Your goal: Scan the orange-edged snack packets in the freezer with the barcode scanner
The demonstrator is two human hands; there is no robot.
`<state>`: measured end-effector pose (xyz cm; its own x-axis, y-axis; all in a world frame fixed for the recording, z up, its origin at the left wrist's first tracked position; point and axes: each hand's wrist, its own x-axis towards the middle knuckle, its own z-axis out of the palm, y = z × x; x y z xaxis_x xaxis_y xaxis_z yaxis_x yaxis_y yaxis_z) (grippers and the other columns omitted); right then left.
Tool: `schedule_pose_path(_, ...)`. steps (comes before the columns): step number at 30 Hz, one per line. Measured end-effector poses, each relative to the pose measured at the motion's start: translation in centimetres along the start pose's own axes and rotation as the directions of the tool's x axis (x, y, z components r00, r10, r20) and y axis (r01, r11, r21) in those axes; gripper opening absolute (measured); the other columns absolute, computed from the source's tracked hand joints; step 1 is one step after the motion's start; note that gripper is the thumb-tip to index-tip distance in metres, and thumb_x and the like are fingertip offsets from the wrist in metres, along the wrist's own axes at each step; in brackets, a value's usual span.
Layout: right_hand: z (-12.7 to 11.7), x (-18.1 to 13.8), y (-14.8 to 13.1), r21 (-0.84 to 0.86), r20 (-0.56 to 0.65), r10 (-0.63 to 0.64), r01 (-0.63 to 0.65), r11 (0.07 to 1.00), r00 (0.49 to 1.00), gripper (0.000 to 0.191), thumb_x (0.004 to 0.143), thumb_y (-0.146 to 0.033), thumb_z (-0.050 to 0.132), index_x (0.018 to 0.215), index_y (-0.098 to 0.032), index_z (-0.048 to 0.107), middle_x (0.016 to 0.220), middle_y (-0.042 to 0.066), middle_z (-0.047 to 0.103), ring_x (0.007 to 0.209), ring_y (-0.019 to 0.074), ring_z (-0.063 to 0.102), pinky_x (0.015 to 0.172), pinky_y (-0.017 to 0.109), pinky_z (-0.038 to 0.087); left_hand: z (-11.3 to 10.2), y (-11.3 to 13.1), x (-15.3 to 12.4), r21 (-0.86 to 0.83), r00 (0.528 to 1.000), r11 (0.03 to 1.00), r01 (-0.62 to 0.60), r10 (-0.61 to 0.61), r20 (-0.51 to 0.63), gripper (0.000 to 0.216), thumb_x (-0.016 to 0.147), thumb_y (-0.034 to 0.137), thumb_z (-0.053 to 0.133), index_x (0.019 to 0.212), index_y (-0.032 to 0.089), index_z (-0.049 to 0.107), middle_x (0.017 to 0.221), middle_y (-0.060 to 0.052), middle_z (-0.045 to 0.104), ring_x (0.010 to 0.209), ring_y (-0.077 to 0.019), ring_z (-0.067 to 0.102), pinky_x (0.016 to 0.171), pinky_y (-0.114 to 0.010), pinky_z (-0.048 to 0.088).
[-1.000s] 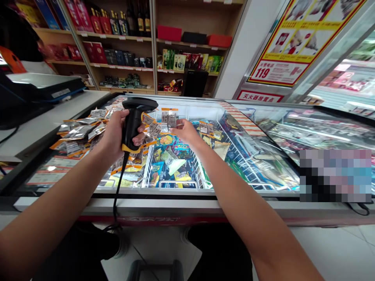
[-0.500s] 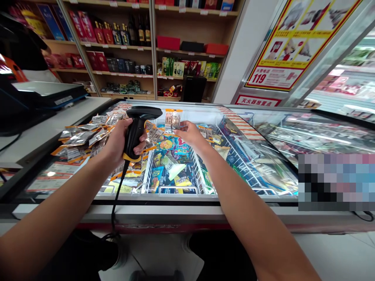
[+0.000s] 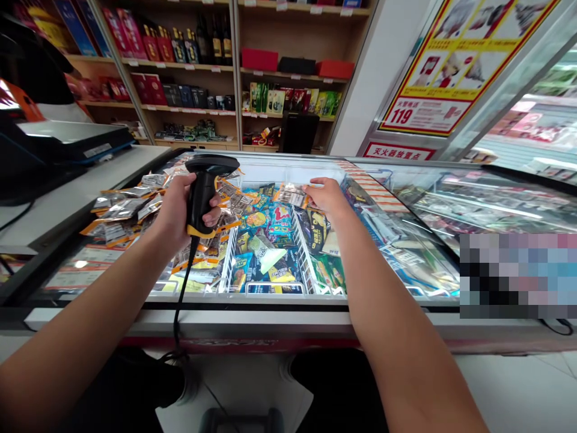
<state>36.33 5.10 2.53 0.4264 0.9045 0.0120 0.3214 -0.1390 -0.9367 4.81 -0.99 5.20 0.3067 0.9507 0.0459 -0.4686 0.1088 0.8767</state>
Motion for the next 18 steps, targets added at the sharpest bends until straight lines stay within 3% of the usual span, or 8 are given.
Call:
schedule_pose_path(2, -1.1, 1.5, 1.1, -0.218, -0.117, -0.062, 0.035, 0.975, 0.991, 0.029, 0.089, -0.022, 0.078, 0.116, -0.019, 0.068, 0.09, 0.005, 0.07, 0.081, 0.0215, 0.069, 0.081, 0.037, 0.058, -0.1, 0.0, 0.0, -0.018, 1.0, 1.0, -0.002, 0.002, -0.009, 0.037, 0.098, 0.056, 0.053, 0.087, 0.021, 0.055, 0.06, 0.002, 0.055, 0.037, -0.0094, 0.046, 0.038, -0.022, 0.037)
schedule_pose_path(4, -1.5, 2.5, 2.0, -0.449, -0.209, -0.164, 0.054, 0.892, 0.964, 0.033, 0.087, -0.027, 0.079, 0.117, -0.018, 0.069, 0.108, 0.013, 0.071, 0.105, 0.0301, 0.069, 0.095, 0.045, 0.054, 0.0, 0.0, 0.1, -0.033, 1.0, 0.999, -0.004, 0.003, -0.014, 0.036, 0.1, 0.055, 0.052, 0.086, 0.021, 0.055, 0.06, 0.002, 0.056, 0.037, -0.0094, 0.046, 0.038, -0.022, 0.038)
schedule_pose_path(7, -0.1, 1.9, 2.1, -0.614, -0.211, -0.38, 0.18, 0.768, 0.901, 0.044, 0.088, -0.033, 0.075, 0.127, -0.017, 0.067, 0.129, 0.021, 0.066, 0.129, 0.0383, 0.058, 0.109, 0.055, 0.043, 0.2, 0.2, 0.0, -0.032, 1.0, 0.999, 0.005, -0.005, -0.028, 0.036, 0.1, 0.053, 0.051, 0.085, 0.021, 0.054, 0.06, 0.002, 0.056, 0.037, -0.0093, 0.045, 0.039, -0.022, 0.038)
schedule_pose_path(8, 0.8, 1.2, 1.8, -0.608, -0.152, -0.452, 0.277, 0.744, 0.879, 0.045, 0.09, -0.033, 0.071, 0.132, -0.017, 0.066, 0.133, 0.021, 0.065, 0.131, 0.0381, 0.056, 0.111, 0.056, 0.041, 0.3, 0.2, 0.0, -0.027, 0.999, 1.0, 0.01, -0.011, -0.035, 0.036, 0.1, 0.054, 0.051, 0.085, 0.021, 0.054, 0.06, 0.002, 0.055, 0.037, -0.0093, 0.044, 0.039, -0.022, 0.038)
schedule_pose_path(10, 3.3, -0.9, 1.1, -0.487, 0.081, -0.546, 0.511, 0.709, 0.834, 0.043, 0.097, -0.031, 0.06, 0.139, -0.02, 0.066, 0.135, 0.017, 0.068, 0.129, 0.0335, 0.061, 0.113, 0.053, 0.044, 0.3, 0.2, 0.0, -0.018, 0.999, 1.0, 0.018, -0.018, -0.044, 0.036, 0.099, 0.054, 0.053, 0.085, 0.021, 0.054, 0.06, 0.002, 0.055, 0.038, -0.0094, 0.045, 0.039, -0.022, 0.037)
schedule_pose_path(13, 7.5, -4.2, 0.4, -0.372, 0.45, -0.598, 0.748, 0.549, 0.663, 0.048, 0.106, -0.032, 0.051, 0.152, -0.022, 0.061, 0.156, 0.014, 0.058, 0.149, 0.0331, 0.048, 0.124, 0.054, 0.034, 0.3, 0.1, 0.1, -0.003, 0.999, 1.0, 0.012, -0.012, -0.048, 0.035, 0.098, 0.055, 0.054, 0.087, 0.021, 0.055, 0.061, 0.002, 0.056, 0.038, -0.0095, 0.045, 0.039, -0.022, 0.038)
schedule_pose_path(14, 8.7, -5.0, 0.4, -0.381, 0.526, -0.564, 0.769, 0.513, 0.636, 0.051, 0.107, -0.033, 0.05, 0.157, -0.024, 0.057, 0.164, 0.013, 0.052, 0.154, 0.0346, 0.042, 0.126, 0.057, 0.031, 0.2, 0.1, 0.1, 0.006, 0.999, 1.0, 0.014, -0.014, -0.047, 0.035, 0.098, 0.054, 0.054, 0.087, 0.021, 0.055, 0.061, 0.002, 0.056, 0.038, -0.0096, 0.046, 0.039, -0.022, 0.038)
schedule_pose_path(18, 11.0, -5.7, 0.9, -0.463, 0.604, -0.455, 0.753, 0.468, 0.654, 0.05, 0.111, -0.045, 0.047, 0.156, -0.027, 0.058, 0.169, 0.012, 0.045, 0.157, 0.0383, 0.038, 0.124, 0.062, 0.033, -0.1, 0.2, 0.3, 0.059, 0.996, 0.996, 0.074, -0.07, -0.059, 0.031, 0.098, 0.051, 0.052, 0.088, 0.021, 0.055, 0.059, 0.002, 0.056, 0.036, -0.0111, 0.047, 0.036, -0.023, 0.036)
